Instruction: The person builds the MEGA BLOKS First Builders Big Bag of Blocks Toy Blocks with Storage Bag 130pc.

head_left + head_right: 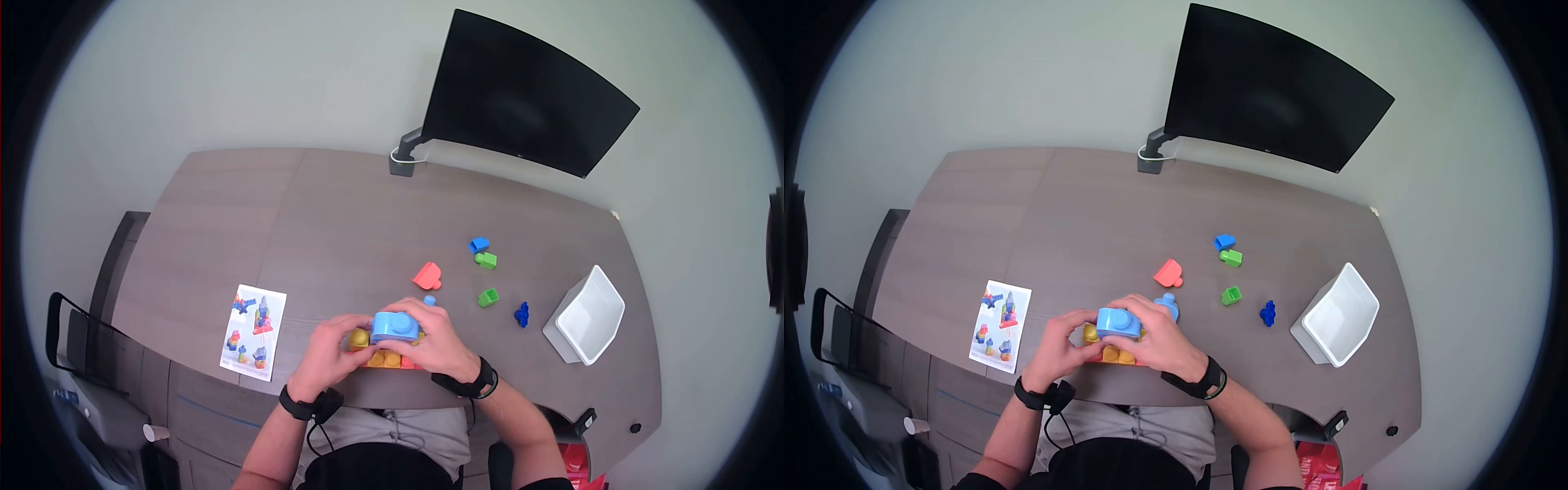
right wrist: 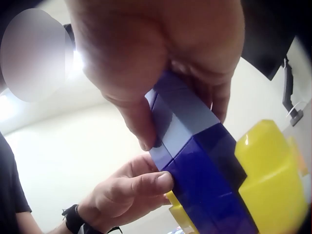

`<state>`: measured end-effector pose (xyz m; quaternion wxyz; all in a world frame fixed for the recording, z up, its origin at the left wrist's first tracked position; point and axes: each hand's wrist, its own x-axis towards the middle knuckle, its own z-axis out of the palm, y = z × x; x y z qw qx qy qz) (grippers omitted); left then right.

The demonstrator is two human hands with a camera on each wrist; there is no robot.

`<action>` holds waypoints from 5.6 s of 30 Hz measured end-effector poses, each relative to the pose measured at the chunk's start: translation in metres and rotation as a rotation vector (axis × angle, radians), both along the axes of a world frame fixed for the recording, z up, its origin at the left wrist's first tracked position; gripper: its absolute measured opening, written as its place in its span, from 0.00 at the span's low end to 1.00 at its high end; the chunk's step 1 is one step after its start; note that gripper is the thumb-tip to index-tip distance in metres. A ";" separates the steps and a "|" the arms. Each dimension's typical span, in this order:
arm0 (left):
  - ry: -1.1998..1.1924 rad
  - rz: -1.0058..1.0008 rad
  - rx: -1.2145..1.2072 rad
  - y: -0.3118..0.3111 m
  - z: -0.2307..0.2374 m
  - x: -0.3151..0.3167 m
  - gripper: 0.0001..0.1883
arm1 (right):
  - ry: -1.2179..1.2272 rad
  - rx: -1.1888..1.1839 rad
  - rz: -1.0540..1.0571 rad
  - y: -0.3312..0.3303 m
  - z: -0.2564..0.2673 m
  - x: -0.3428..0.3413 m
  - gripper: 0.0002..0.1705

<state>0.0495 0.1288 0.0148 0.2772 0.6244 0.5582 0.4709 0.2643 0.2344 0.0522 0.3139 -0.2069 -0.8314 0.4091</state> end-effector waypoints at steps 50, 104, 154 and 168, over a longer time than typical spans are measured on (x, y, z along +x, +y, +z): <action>-0.183 -0.205 -0.214 0.012 0.083 0.075 0.25 | 0.508 -0.391 -0.390 -0.053 0.001 0.059 0.28; -0.755 -0.160 -0.336 -0.003 0.062 0.065 0.15 | 0.370 -0.431 -0.368 -0.083 -0.003 0.046 0.17; -0.759 -0.090 -0.093 0.007 0.046 0.010 0.26 | -1.101 0.442 -0.739 0.267 -0.119 0.100 0.32; -0.956 0.125 -0.010 0.011 0.052 0.027 0.25 | 0.131 0.260 -0.256 0.002 0.052 0.033 0.11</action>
